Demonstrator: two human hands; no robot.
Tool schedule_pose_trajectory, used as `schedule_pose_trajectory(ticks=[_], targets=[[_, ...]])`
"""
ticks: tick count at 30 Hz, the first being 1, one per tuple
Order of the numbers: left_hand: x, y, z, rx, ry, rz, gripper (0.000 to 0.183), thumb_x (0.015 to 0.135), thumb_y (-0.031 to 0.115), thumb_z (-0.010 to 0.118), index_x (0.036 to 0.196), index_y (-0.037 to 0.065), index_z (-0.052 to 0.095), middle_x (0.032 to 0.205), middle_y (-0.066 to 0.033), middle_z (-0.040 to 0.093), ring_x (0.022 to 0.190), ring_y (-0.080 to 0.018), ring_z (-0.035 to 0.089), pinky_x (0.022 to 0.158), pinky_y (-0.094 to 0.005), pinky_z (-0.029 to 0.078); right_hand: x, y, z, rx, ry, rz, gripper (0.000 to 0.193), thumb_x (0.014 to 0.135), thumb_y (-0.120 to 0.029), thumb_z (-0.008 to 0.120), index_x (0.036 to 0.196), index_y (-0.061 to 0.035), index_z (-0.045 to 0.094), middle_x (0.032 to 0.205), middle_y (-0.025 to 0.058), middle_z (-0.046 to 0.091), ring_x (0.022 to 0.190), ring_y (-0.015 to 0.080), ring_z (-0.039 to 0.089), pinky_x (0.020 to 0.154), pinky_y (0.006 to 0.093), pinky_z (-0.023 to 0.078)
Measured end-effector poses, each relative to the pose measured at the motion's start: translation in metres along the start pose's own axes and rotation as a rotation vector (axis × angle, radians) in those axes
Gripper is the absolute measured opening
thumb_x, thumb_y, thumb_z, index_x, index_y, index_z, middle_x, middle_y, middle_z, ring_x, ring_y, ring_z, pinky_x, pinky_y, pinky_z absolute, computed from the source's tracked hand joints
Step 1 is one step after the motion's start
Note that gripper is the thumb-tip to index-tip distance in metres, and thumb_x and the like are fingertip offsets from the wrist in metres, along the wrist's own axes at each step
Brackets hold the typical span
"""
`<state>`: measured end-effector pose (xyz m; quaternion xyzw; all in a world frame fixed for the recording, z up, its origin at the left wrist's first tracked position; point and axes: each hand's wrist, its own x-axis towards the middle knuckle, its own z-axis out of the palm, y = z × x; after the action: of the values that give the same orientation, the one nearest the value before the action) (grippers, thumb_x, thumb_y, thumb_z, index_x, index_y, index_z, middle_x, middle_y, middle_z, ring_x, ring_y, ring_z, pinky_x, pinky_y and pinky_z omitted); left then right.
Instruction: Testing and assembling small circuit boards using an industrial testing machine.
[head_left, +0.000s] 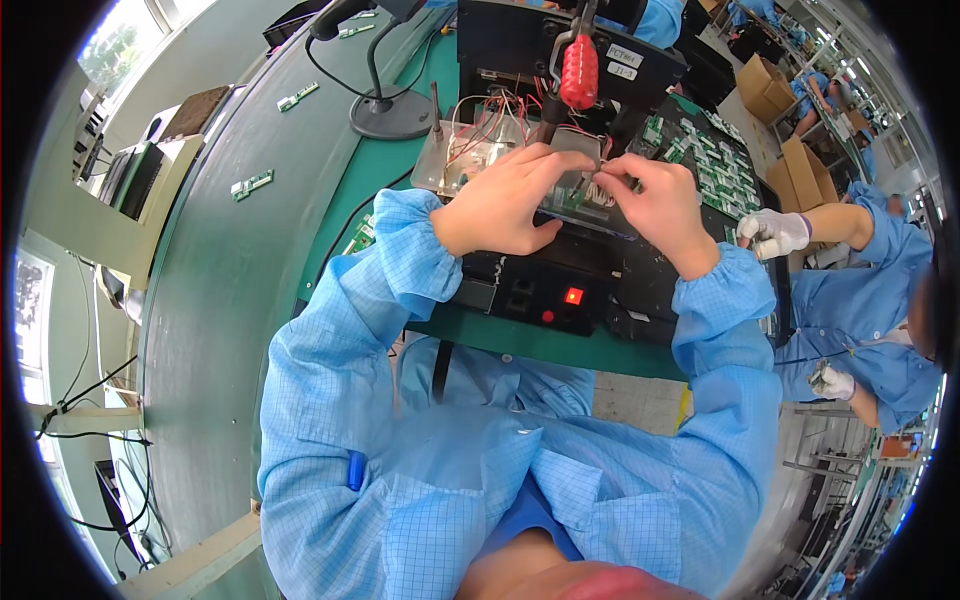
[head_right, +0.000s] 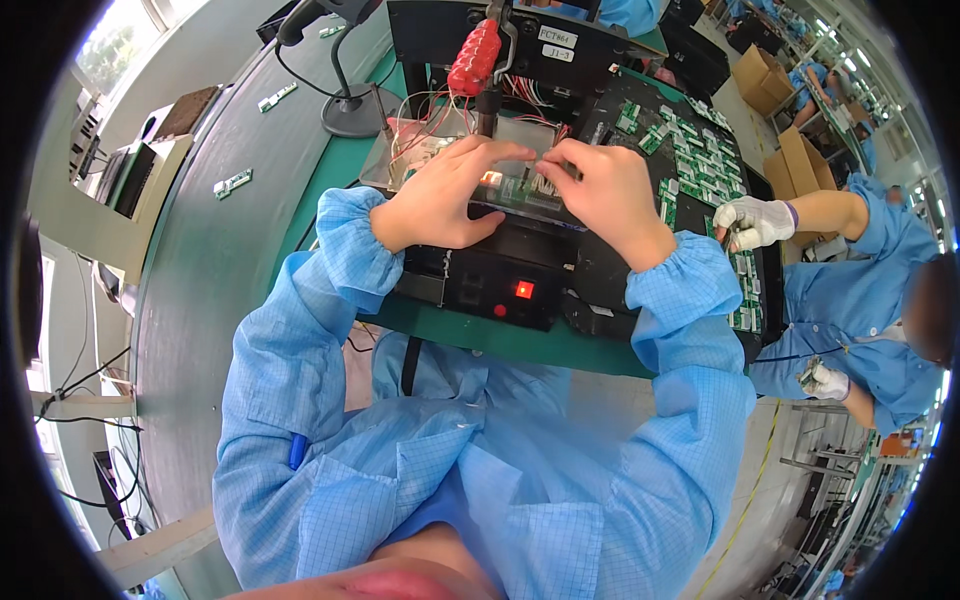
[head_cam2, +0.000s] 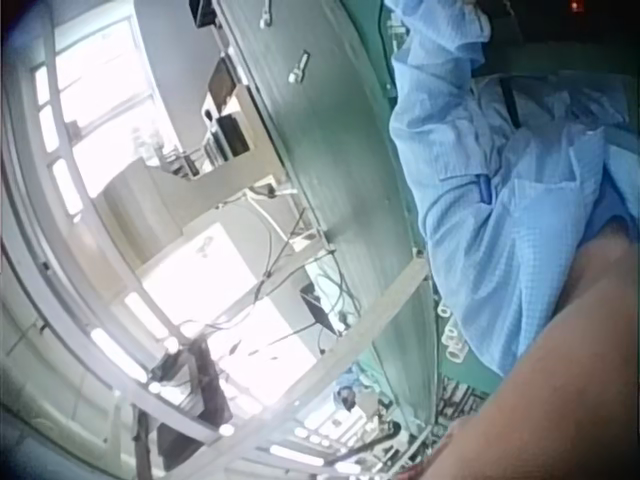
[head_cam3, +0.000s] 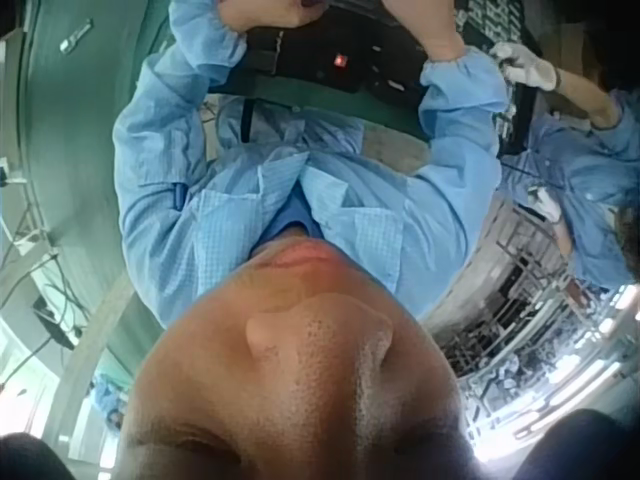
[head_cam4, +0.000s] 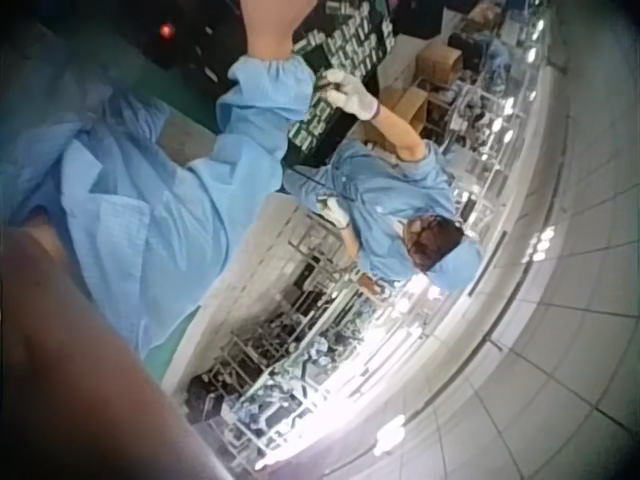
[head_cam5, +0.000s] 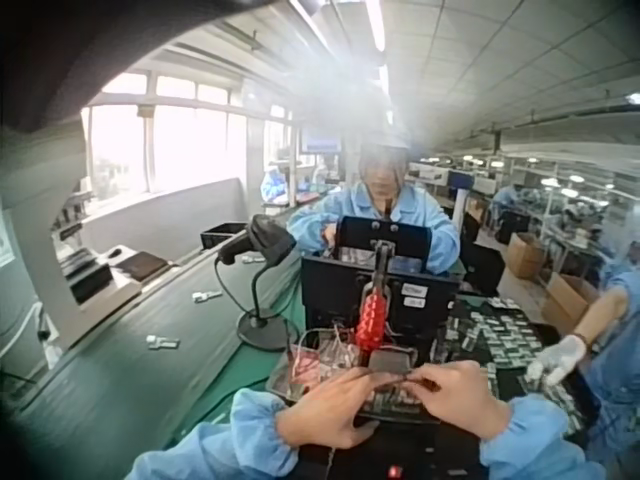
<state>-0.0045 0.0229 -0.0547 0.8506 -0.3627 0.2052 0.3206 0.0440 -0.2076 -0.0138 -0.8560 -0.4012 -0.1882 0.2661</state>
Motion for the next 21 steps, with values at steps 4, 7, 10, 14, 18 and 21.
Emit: schedule_pose_trajectory(ticks=[4,7,10,14,18,21], targets=[[0.002,0.004,-0.003,-0.033,0.060,0.092,0.077,0.067,0.006,0.076,0.139,0.007,0.048,0.136,-0.0105,0.055,0.118,-0.0339,0.053,0.095,-0.0408,0.052,-0.006,-0.004,-0.021,-0.042,0.212,-0.002,0.019,0.082,-0.013,0.079,0.099,-0.0035,0.076,0.084,0.0136,0.074,0.063,0.0258,0.070,0.056,0.0316,0.053],[0.005,0.008,-0.003,-0.050,0.063,0.115,0.078,0.068,0.005,0.076,0.140,0.007,0.047,0.136,-0.0108,0.054,0.119,-0.0341,0.053,0.095,-0.0409,0.053,-0.023,0.012,-0.008,-0.024,0.044,0.077,0.016,0.083,-0.020,0.077,0.094,-0.0074,0.077,0.086,0.0097,0.075,0.073,0.0290,0.072,0.065,0.0350,0.057],[0.002,0.008,-0.004,-0.056,-0.001,0.017,0.078,0.068,0.005,0.076,0.141,0.007,0.046,0.138,-0.0105,0.054,0.120,-0.0341,0.052,0.096,-0.0411,0.052,-0.007,0.006,-0.015,-0.056,0.089,-0.038,0.015,0.084,-0.020,0.076,0.092,-0.0077,0.077,0.083,0.0111,0.074,0.069,0.0309,0.070,0.062,0.0364,0.056],[0.002,0.003,0.001,-0.052,0.037,0.006,0.076,0.068,0.007,0.075,0.139,0.008,0.047,0.119,-0.0160,0.057,0.106,-0.0349,0.057,0.090,-0.0430,0.052,0.004,0.002,-0.002,0.022,0.025,0.017,0.013,0.083,-0.020,0.076,0.086,-0.0075,0.074,0.072,0.0144,0.069,0.062,0.0336,0.067,0.056,0.0381,0.053],[0.002,0.002,0.003,-0.085,0.035,0.006,0.075,0.068,0.007,0.074,0.138,0.009,0.047,0.119,-0.0169,0.057,0.105,-0.0342,0.058,0.090,-0.0428,0.052,0.009,0.007,-0.003,0.021,-0.063,-0.015,0.015,0.082,-0.021,0.076,0.082,-0.0069,0.071,0.063,0.0153,0.064,0.058,0.0347,0.064,0.054,0.0410,0.050],[0.001,0.003,0.002,-0.040,0.061,0.029,0.074,0.069,0.006,0.074,0.138,0.008,0.047,0.121,-0.0163,0.057,0.107,-0.0347,0.057,0.091,-0.0428,0.051,0.004,0.007,0.001,-0.041,-0.064,-0.044,0.009,0.081,-0.011,0.077,0.085,-0.0043,0.072,0.071,0.0138,0.068,0.059,0.0295,0.068,0.052,0.0341,0.049]])
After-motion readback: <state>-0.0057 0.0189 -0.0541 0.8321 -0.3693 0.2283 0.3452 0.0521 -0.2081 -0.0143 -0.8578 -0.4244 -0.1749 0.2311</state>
